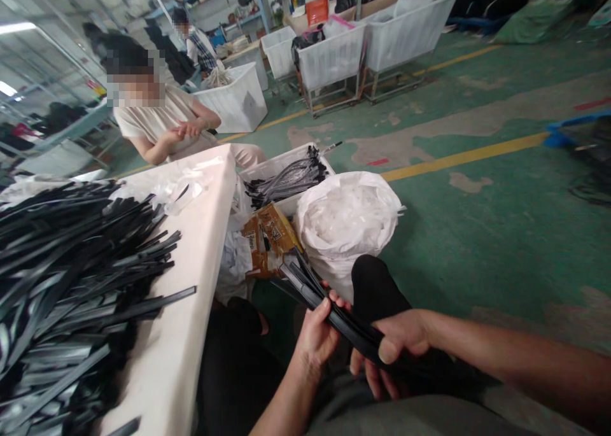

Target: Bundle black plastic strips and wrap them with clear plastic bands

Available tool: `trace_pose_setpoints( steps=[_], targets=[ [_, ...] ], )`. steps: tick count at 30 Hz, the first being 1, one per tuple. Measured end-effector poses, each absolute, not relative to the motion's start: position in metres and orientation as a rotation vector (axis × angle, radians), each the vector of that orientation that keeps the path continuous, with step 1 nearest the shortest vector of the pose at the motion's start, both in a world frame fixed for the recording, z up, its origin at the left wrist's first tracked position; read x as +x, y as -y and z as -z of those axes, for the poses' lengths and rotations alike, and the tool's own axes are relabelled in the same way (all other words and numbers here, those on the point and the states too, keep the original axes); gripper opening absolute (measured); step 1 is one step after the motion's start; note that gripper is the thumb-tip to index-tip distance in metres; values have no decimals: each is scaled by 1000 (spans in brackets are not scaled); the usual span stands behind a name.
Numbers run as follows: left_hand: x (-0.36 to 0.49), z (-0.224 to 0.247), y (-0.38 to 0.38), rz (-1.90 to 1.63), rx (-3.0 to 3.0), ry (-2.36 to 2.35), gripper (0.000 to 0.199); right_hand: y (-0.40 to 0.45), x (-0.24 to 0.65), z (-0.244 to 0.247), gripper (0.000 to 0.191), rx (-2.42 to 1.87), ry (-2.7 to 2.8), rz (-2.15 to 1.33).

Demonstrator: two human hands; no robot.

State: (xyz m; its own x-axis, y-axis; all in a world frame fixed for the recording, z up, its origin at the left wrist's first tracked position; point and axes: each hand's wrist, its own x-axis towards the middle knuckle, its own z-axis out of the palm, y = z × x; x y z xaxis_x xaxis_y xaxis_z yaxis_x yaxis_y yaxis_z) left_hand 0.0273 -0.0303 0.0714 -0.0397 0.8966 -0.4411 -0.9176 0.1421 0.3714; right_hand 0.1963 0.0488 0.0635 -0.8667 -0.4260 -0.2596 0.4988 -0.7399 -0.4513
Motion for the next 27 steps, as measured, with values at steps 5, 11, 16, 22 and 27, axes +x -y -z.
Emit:
trace_pose_setpoints(
  steps=[5, 11, 16, 22, 27],
  targets=[
    [23, -67, 29, -1328, 180, -917, 36, -58, 146, -47, 54, 144, -695, 2493],
    [14, -49, 25, -1338, 230, -1154, 34, -53, 148, -41, 27, 656, -1020, 2688],
    [11, -51, 24, -1274, 283, -1088, 31, -54, 169, -36, 32, 626, -968, 2888],
    [19, -48, 23, -1255, 338, -1118, 25, -63, 185, -41, 40, 621, -1132, 2733],
    [27, -37, 26, -1245, 351, -1227, 28, -69, 186, -60, 25, 853, -1409, 2455]
  ],
)
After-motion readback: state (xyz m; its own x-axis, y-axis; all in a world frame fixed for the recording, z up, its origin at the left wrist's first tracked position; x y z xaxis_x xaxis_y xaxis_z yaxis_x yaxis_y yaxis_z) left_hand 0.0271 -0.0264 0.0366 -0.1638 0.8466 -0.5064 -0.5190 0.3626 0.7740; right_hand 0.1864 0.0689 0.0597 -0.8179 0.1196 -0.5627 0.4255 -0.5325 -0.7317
